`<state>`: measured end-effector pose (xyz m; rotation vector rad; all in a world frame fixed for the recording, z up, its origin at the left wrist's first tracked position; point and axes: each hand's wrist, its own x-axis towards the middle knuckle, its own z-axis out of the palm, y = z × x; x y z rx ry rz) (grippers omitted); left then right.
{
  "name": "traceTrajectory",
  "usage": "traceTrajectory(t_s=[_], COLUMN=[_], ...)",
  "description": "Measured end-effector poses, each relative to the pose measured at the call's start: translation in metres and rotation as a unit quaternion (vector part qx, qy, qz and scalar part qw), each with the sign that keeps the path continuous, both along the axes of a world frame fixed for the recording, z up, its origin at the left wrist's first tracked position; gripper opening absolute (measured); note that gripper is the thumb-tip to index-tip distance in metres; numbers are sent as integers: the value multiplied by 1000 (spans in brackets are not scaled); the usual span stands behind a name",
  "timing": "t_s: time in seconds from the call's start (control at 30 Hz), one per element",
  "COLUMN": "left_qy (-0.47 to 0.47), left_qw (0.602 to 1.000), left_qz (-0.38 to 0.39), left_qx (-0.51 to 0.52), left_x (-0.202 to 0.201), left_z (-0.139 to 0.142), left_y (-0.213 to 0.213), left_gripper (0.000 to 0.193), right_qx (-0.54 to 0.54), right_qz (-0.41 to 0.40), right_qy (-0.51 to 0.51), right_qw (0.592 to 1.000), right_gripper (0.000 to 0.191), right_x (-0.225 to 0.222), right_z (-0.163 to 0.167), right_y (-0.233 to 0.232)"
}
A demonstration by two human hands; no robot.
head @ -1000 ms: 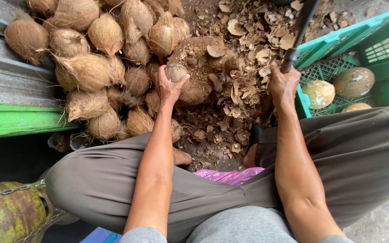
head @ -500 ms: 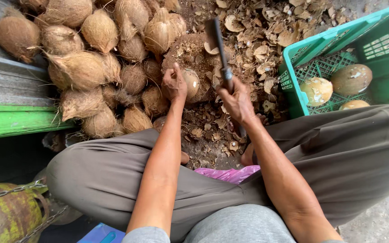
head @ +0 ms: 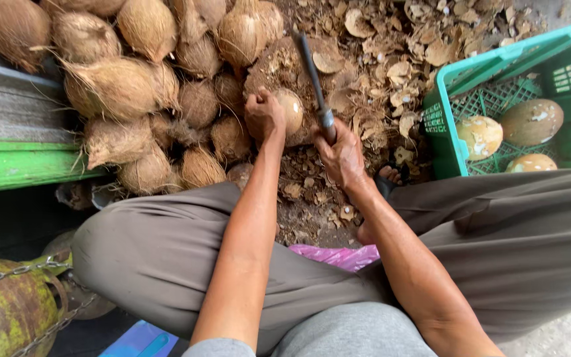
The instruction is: The person sits on the ground and uses a cleaver to chop and trim the fibrous husk off coconuts, rotating each coconut to cut away the outer husk. Trimmed coconuts are placed in a green plastic crate beside them, and husk debris accumulates on the ground.
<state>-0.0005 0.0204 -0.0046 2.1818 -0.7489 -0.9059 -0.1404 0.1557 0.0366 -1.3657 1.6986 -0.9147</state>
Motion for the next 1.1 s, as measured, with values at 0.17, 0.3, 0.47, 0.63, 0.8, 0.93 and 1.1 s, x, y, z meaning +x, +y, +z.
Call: traceTrajectory(t_s=[0.17,0.3,0.47,0.63,0.8,0.93,1.1], left_qy=[60,45,102,16,-78,-29,-54], left_qw=[982,969,983,995,985,970,982], left_qz=[58,2,5,-19,-62,-68,-138], left_qx=[-167,-244,-154,-99,-138,-230,-118], left_x=[-6,-4,0,-4,-1,9,20], left_z=[-26,-30,-12,2,-22,-37,-31], left_y=[-4,-3,7,11,11,9,3], left_gripper=[20,22,22,23,24,33,33], right_qx=[221,312,193,152,249,259,326], right_qz=[28,24,28,11,32,73,119], right_qy=[4,-58,28,-14,-16,31,29], right_qw=[975,948,980,988,968,963,937], right_gripper=[22,13,29,26,19,19,29], right_x=[10,2,-5,0,0,-13,-45], right_z=[-4,7,22,9,-23,-41,-49], right_y=[-6,-9,-6,-5,-7,-8,-11])
